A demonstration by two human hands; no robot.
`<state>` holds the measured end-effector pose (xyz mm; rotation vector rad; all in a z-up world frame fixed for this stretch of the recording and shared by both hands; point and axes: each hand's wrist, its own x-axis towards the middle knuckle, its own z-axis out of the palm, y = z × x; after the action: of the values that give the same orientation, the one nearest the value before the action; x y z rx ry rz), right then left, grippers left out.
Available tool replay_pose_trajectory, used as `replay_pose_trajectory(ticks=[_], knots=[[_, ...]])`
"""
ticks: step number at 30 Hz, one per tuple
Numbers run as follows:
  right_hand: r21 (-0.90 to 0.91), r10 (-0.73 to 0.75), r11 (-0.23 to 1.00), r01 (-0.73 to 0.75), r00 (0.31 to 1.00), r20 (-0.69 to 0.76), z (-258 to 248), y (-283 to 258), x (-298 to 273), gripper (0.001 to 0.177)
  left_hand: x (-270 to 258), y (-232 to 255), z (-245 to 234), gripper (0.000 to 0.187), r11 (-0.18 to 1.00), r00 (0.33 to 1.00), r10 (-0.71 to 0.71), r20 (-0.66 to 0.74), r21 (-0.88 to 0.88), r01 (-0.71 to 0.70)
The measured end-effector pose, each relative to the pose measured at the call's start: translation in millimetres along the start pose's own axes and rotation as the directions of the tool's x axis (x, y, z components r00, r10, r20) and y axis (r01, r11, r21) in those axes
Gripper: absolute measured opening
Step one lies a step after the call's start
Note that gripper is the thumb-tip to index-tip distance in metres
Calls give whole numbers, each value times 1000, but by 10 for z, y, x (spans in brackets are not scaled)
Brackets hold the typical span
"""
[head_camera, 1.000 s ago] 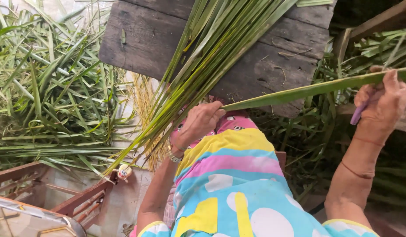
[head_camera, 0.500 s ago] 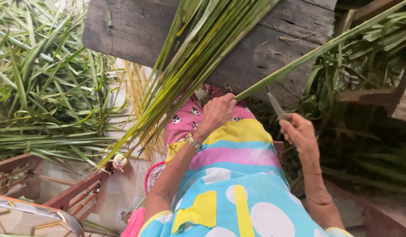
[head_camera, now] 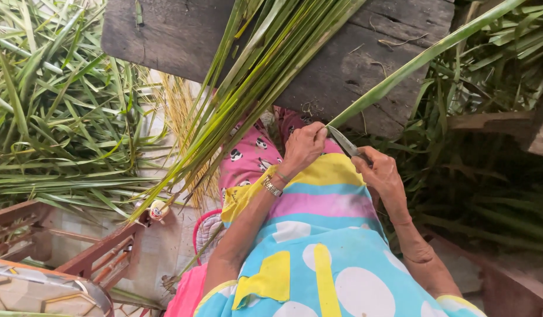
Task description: Using a small knife to strip the leafy material from palm fronds to isolate the central ribs.
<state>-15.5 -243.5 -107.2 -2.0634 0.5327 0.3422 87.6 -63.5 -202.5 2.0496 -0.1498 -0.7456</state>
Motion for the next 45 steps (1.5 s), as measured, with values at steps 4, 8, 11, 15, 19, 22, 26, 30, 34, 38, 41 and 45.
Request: replay_pose_trajectory(ticks=[4,8,11,15,19,22,26,30,34,38,41,45], knots=[[-27,8,1000,-8,1000,9,10,2,-5,26,-24,-34,102,26,999,999,14,-41,-30,-15],[-85,8,996,-8,1000,1,19,27,-18,22,36,-145,237,15,972,971,155,-181,-146,-182],[-92,12,996,-12,1000,-3,21,23,-35,21,42,-173,281,14,954,959,189,-213,-191,-230],[-26,7,1000,-6,1000,25,30,32,-43,20,39,-176,308,13,938,943,210,-257,-220,-268],[-46,4,999,-3,1000,26,43,15,-49,18,79,-269,384,13,940,941,206,-270,-214,-267],[-9,31,999,-31,999,32,69,181,-18,18,59,-259,358,12,934,928,240,-286,-193,-301],[-23,36,999,-35,998,45,92,251,7,20,61,-278,380,12,937,911,272,-309,-129,-324],[-23,68,998,-67,997,40,85,266,19,20,18,-244,349,12,937,874,325,-361,-2,-349],[-64,77,995,-75,996,34,102,134,23,18,-57,-201,301,13,929,846,362,-392,76,-362],[-106,91,991,-87,995,30,102,87,22,16,-44,-231,340,12,906,798,422,-430,187,-379],[-109,90,990,-87,996,23,132,107,30,14,-31,-265,369,13,895,774,445,-450,221,-387],[-67,90,994,-89,996,12,180,62,41,14,-26,-272,366,13,886,745,463,-480,260,-383]])
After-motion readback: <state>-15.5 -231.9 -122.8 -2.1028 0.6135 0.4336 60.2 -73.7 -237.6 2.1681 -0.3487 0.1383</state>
